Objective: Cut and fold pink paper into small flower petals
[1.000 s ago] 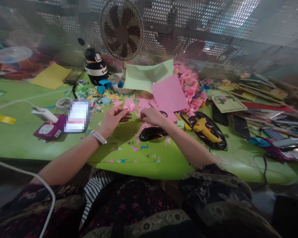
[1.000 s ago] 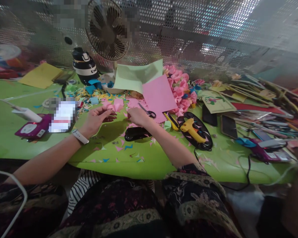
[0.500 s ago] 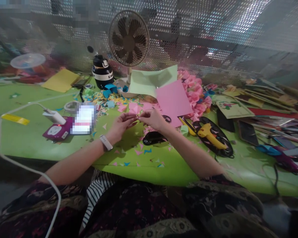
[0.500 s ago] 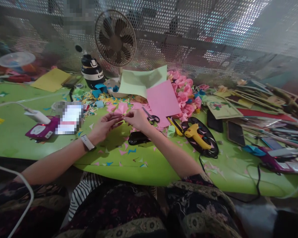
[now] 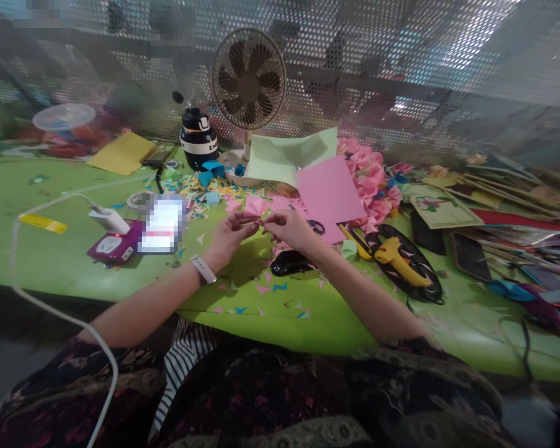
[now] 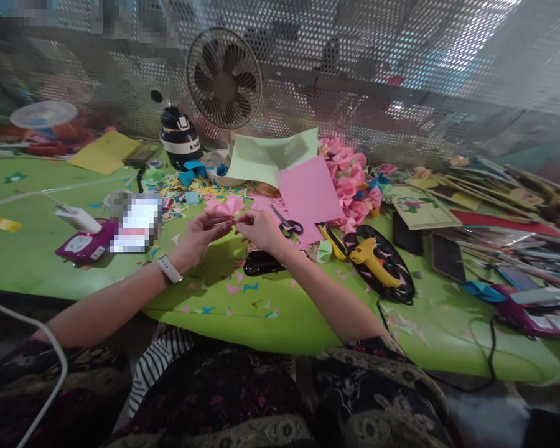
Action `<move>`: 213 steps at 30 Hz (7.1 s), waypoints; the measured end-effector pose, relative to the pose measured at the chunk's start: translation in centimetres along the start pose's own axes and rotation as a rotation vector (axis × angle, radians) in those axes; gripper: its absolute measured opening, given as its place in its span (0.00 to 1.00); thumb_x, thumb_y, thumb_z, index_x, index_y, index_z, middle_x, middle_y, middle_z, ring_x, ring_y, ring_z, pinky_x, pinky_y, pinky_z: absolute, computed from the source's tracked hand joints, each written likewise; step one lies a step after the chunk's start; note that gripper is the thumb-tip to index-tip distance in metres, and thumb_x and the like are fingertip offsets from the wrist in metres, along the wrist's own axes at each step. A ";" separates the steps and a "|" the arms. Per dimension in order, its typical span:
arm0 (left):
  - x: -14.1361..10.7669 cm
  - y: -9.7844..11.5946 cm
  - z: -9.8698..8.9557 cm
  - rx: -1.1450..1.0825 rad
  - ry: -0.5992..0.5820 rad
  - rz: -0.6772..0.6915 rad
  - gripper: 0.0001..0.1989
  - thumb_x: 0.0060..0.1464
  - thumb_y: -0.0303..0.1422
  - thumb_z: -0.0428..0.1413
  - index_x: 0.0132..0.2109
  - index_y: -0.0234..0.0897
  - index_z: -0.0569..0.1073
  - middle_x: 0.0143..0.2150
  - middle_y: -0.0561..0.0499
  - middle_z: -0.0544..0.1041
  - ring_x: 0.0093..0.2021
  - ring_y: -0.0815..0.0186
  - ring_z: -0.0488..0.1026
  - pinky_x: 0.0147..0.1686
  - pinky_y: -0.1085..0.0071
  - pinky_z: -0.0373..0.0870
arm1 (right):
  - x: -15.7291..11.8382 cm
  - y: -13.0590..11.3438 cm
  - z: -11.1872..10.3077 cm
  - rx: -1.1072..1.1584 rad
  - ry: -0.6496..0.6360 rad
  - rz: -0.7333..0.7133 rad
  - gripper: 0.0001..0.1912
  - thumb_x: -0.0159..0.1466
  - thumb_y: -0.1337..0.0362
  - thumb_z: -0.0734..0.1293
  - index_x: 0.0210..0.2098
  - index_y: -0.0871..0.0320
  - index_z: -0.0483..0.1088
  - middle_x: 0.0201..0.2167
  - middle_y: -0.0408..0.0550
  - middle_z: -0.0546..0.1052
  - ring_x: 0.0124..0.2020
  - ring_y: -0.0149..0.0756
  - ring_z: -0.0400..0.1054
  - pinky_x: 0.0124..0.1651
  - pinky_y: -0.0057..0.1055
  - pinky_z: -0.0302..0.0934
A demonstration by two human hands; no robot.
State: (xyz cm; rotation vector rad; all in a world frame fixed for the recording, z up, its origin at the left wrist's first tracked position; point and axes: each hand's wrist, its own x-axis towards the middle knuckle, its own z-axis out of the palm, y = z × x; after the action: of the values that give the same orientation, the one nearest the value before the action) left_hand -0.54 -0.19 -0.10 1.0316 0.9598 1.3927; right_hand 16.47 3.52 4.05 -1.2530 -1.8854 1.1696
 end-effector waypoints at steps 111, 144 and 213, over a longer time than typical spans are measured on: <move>-0.8 0.3 -0.4 0.644 0.027 0.638 0.08 0.56 0.36 0.62 0.35 0.34 0.75 0.32 0.48 0.81 0.32 0.67 0.78 0.33 0.71 0.77 | -2.6 -2.2 -1.4 -0.238 0.085 -0.233 0.10 0.63 0.63 0.66 0.32 0.61 0.78 0.26 0.47 0.78 0.27 0.31 0.68 0.31 0.29 0.61; -1.2 0.4 0.0 0.811 0.036 0.778 0.04 0.57 0.32 0.60 0.36 0.37 0.76 0.32 0.49 0.81 0.31 0.68 0.78 0.32 0.71 0.76 | -3.0 -2.9 -1.5 -0.237 0.038 -0.162 0.11 0.63 0.63 0.65 0.33 0.61 0.79 0.26 0.47 0.78 0.21 0.26 0.64 0.26 0.26 0.58; -1.4 0.7 -0.2 0.639 -0.001 0.579 0.10 0.55 0.38 0.62 0.34 0.34 0.76 0.30 0.48 0.81 0.28 0.68 0.77 0.29 0.72 0.73 | -3.1 -3.3 -1.3 -0.315 0.162 -0.211 0.09 0.57 0.65 0.69 0.38 0.58 0.70 0.26 0.43 0.75 0.26 0.30 0.67 0.31 0.28 0.58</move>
State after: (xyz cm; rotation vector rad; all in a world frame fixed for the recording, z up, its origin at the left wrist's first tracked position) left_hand -0.94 -1.63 0.46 1.9013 1.1969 1.5725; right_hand 17.37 0.52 7.60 -1.2301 -2.0736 0.6600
